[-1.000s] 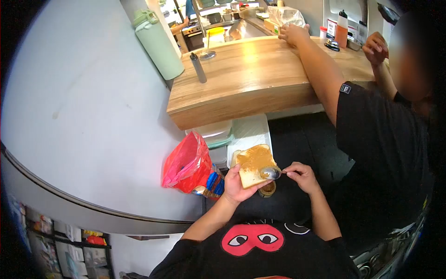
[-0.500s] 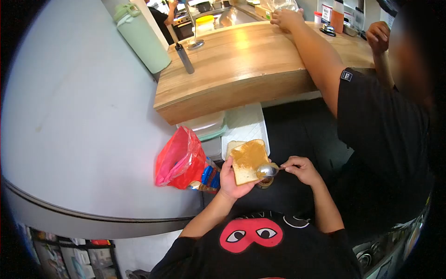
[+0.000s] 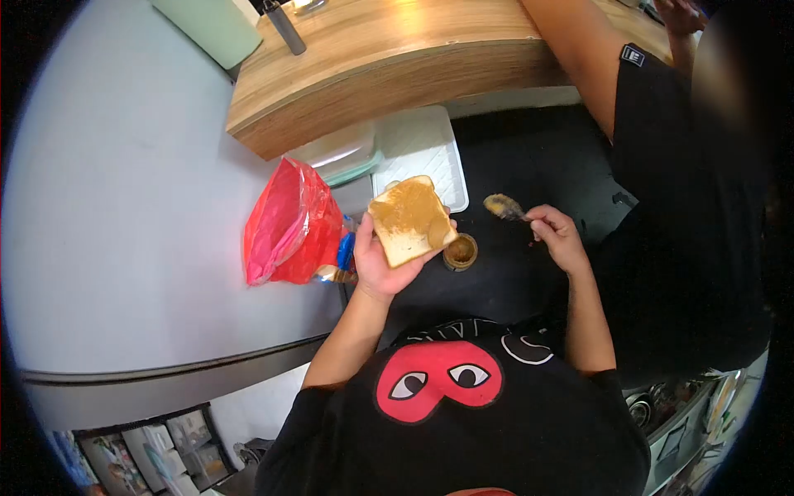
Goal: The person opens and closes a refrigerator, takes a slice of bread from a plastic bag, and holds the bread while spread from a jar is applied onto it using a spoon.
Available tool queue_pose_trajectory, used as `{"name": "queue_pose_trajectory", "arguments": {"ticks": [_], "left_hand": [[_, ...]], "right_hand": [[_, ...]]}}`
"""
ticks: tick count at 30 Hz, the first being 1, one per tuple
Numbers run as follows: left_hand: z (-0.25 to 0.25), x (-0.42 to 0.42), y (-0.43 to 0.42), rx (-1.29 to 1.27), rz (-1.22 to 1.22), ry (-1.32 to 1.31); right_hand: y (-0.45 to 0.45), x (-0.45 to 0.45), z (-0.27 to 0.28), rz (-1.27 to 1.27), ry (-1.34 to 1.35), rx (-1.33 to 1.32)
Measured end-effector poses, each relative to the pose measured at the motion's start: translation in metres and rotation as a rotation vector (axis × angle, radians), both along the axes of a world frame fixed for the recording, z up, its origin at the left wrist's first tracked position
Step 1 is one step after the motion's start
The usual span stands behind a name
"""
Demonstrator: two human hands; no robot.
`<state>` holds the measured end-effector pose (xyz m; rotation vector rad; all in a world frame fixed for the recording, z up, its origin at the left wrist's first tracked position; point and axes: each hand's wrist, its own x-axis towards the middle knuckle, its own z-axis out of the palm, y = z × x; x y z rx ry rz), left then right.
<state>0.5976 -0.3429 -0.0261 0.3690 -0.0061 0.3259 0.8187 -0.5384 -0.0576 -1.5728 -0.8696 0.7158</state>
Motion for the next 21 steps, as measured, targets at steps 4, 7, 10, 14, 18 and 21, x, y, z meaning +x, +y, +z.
{"name": "queue_pose_trajectory", "arguments": {"ticks": [4, 7, 10, 14, 18, 21], "left_hand": [[-0.009, 0.001, -0.001, -0.015, 0.138, 0.053], [-0.023, 0.001, 0.001, -0.02, 0.188, 0.072], [-0.027, 0.006, 0.0, -0.025, 0.244, 0.107], [-0.027, 0.007, -0.003, 0.013, 0.31, 0.189], [-0.025, 0.007, -0.004, 0.034, 0.306, 0.215], [-0.026, 0.007, -0.005, 0.045, 0.299, 0.227]], "right_hand": [[-0.004, -0.009, -0.001, -0.058, 0.065, 0.024], [0.0, -0.034, 0.021, -0.134, 0.054, -0.039], [-0.001, -0.055, 0.044, 0.009, -0.226, -0.207], [0.009, -0.066, 0.055, 0.051, -0.418, -0.171], [0.015, -0.068, 0.046, 0.006, -0.729, -0.069], [0.016, -0.075, 0.055, -0.029, -0.802, -0.183]]}}
